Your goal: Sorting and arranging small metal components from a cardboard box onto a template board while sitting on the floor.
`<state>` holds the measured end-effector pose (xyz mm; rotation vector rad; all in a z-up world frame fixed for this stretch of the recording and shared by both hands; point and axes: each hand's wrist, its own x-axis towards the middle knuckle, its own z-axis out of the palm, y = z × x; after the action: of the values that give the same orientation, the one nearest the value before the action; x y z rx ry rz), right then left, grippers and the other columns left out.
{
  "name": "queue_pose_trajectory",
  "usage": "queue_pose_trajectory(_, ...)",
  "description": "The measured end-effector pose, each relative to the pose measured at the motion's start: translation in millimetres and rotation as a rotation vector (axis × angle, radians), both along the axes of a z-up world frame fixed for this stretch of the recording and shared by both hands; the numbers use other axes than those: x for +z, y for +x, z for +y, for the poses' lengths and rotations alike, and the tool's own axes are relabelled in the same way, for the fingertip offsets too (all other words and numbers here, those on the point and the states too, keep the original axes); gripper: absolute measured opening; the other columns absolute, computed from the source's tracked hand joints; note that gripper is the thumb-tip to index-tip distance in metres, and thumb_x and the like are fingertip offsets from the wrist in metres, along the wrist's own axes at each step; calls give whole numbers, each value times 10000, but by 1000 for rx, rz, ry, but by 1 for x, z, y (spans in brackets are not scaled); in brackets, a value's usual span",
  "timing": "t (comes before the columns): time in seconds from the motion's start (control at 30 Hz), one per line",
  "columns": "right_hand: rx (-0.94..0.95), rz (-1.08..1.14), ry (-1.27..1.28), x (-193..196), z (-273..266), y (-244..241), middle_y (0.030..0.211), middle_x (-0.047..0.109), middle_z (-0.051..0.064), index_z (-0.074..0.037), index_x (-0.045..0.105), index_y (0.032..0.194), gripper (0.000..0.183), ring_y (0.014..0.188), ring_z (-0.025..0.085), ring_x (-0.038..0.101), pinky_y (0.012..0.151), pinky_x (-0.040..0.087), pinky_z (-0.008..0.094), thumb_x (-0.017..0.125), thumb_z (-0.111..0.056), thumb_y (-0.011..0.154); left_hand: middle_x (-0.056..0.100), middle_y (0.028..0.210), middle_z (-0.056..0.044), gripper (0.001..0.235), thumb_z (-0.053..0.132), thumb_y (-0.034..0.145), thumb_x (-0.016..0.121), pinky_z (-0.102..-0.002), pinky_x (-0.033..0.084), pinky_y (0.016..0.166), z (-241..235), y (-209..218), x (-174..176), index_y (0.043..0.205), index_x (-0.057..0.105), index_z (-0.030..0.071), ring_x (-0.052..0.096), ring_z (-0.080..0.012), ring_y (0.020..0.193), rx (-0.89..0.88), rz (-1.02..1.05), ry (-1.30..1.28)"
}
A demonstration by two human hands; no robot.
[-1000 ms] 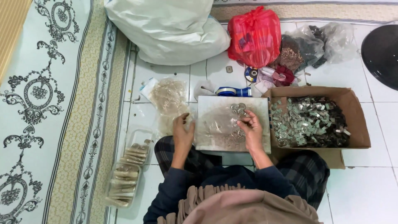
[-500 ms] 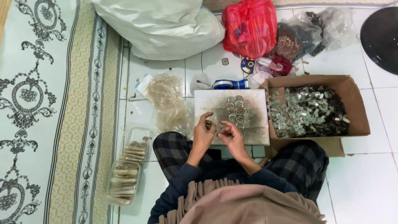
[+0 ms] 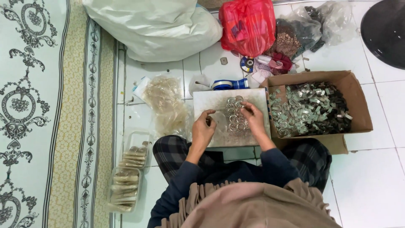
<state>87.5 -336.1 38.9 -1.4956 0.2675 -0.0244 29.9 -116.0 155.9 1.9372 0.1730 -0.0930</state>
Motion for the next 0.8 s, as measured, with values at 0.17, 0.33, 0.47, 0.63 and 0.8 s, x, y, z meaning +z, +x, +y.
queue_pose_trajectory(0.17, 289, -34, -998, -49, -22, 66, 1196, 615, 148, -200, 650, 1411, 608, 1136, 389, 645, 983, 545, 469, 833, -312, 842, 709, 910, -196, 369, 0, 927, 566, -454, 588, 699, -13, 11, 0, 1285, 651, 34, 726, -313, 810, -6, -24, 1)
queue_pose_trajectory(0.33, 339, 100, -1131, -63, -16, 83, 1216, 542, 70, -206, 681, 1286, 510, 1182, 347, 583, 1007, 520, 487, 834, -374, 829, 704, 901, -196, 368, 5, 917, 579, -475, 592, 695, -18, 21, -13, 1270, 666, 65, 735, -351, 812, -28, -58, 53)
queue_pose_trajectory(0.47, 249, 108, -982, -80, -27, 77, 1107, 585, 33, -196, 715, 1126, 383, 1112, 291, 637, 944, 539, 420, 861, -356, 811, 689, 873, -177, 343, 0, 896, 605, -462, 593, 685, -22, 25, -23, 1212, 708, 86, 732, -349, 790, -49, -89, 88)
queue_pose_trajectory(0.63, 81, 165, -592, -67, -36, 54, 1012, 716, 92, -176, 747, 1090, 280, 1020, 281, 697, 836, 564, 398, 835, -271, 842, 689, 910, -202, 328, -6, 909, 596, -437, 598, 716, -23, 31, -28, 1212, 716, 38, 728, -349, 825, -76, -76, 99)
queue_pose_trajectory(0.8, 62, 44, -282, 4, -18, 15, 835, 728, 92, -101, 740, 1062, 259, 761, 171, 700, 671, 557, 293, 838, -171, 833, 680, 909, -208, 321, 4, 909, 607, -441, 595, 707, -23, 41, -39, 1206, 726, 31, 723, -369, 835, -91, -95, 112)
